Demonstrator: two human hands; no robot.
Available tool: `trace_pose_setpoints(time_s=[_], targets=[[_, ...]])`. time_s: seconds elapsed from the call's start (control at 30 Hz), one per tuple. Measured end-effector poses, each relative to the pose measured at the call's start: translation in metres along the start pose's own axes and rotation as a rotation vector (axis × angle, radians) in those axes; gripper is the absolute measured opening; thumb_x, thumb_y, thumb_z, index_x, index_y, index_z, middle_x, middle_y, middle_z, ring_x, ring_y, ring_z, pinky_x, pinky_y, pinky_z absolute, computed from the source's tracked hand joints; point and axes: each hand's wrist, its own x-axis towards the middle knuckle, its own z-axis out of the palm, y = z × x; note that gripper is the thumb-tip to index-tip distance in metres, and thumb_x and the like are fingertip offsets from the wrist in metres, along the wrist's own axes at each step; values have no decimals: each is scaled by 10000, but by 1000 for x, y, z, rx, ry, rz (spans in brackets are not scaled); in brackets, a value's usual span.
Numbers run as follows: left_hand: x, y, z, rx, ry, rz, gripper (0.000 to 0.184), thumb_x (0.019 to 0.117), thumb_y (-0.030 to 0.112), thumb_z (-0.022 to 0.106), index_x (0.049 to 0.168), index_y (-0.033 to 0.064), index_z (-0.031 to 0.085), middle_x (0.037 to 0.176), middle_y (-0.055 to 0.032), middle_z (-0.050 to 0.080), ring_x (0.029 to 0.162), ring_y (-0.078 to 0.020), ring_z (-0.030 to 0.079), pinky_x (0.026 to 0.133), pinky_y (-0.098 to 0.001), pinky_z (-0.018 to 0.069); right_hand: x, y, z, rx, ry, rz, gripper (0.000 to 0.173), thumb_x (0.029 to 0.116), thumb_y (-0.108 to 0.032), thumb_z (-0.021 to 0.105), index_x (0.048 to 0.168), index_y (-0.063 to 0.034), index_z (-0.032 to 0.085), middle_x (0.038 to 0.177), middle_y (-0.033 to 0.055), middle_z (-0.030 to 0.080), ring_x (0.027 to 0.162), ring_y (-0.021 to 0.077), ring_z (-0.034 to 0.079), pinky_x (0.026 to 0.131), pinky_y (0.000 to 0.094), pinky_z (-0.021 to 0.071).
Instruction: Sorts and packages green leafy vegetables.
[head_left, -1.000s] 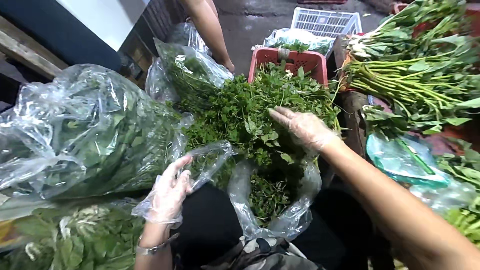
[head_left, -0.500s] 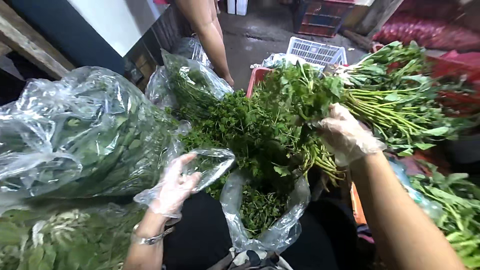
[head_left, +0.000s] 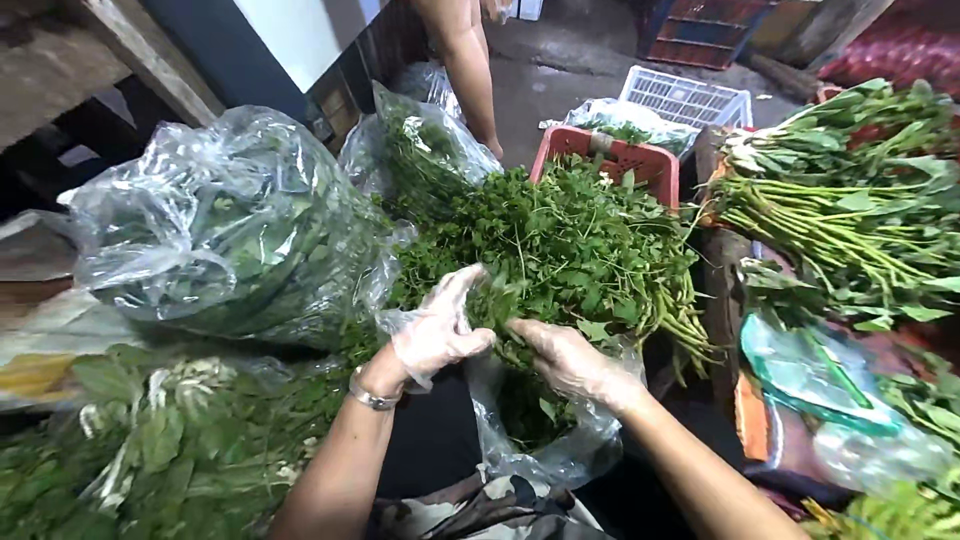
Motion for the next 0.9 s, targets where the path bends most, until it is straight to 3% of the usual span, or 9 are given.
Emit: trace_pose_setpoints(time_s=[0.13, 0.23, 0.33, 0.43, 0.5, 0.57, 0.63, 0.73, 0.9], targets=[[-19, 39, 42, 552, -68, 147, 662, 904, 138, 646, 1534, 80, 452, 1561, -161, 458, 1216, -375, 626, 969, -556, 514, 12, -26, 0, -218, -125, 279, 401, 1043, -133, 507, 1433, -45, 541, 1404, 249, 573, 1260, 448, 582, 1036, 630, 444], [-25, 12, 90, 461, 270, 716, 393, 833, 39, 619, 1211, 46, 726, 1211, -151, 729, 813, -267, 746, 663, -397, 595, 3, -5, 4, 306, 183, 156, 506, 962, -93, 628, 1435, 45, 516, 1340, 186, 631, 1219, 190, 617, 1070, 346, 475], [-26, -13, 99, 109, 401, 583, 355, 907, 58, 638, 1240, -62, 652, 1061, -166, 701, 875, -174, 680, 789, -271, 562, -13, -10, -18, 950, 234, 346, 517, 989, -6, 555, 1484, -84, 430, 970, 24, 651, 711, 31, 615, 618, 192, 534], [-32, -21, 114, -184, 317, 426, 231, 916, 91, 650, 1052, -92, 684, 890, -151, 686, 771, -119, 639, 750, -234, 528, -20, -3, -18, 1369, 353, 415, 276, 1044, -47, 392, 1274, -145, 509, 705, -44, 594, 532, 14, 552, 496, 159, 492], [-35, -15, 126, -343, 277, 482, 196, 981, 130, 587, 950, -57, 634, 836, -88, 656, 745, -29, 609, 724, -169, 513, -10, -3, -4, 1271, 459, 387, 343, 1017, -18, 433, 1339, -119, 494, 749, -34, 621, 588, 14, 592, 543, 176, 526], [-32, 1, 125, -368, 394, 506, 190, 999, 137, 541, 920, -27, 596, 776, -34, 616, 706, 16, 578, 684, -145, 498, 0, 3, 8, 794, 381, 339, 526, 971, 16, 558, 1475, -12, 413, 1022, 66, 658, 859, 69, 648, 786, 234, 558], [-26, 19, 121, -213, 430, 442, 191, 962, 135, 575, 939, -39, 651, 796, -70, 667, 727, -57, 633, 708, -223, 539, 3, 2, 10, 222, 104, 349, 555, 983, -94, 640, 1487, 42, 453, 1368, 242, 595, 1247, 316, 601, 1087, 468, 454], [-31, 40, 126, 124, 271, 401, 197, 886, 195, 668, 912, 7, 719, 748, -122, 698, 696, -249, 698, 664, -417, 571, 24, 21, 26, -179, -107, 351, 508, 947, -252, 694, 1405, -73, 568, 1337, 287, 576, 1194, 462, 598, 978, 662, 453], [-28, 25, 86, 157, 309, 114, 181, 917, 134, 628, 892, -34, 691, 761, -159, 678, 738, -287, 683, 703, -469, 556, 16, -9, -20, -30, -329, 249, 437, 1062, -182, 533, 1464, -15, 490, 1407, 240, 557, 1310, 366, 541, 1098, 544, 407]])
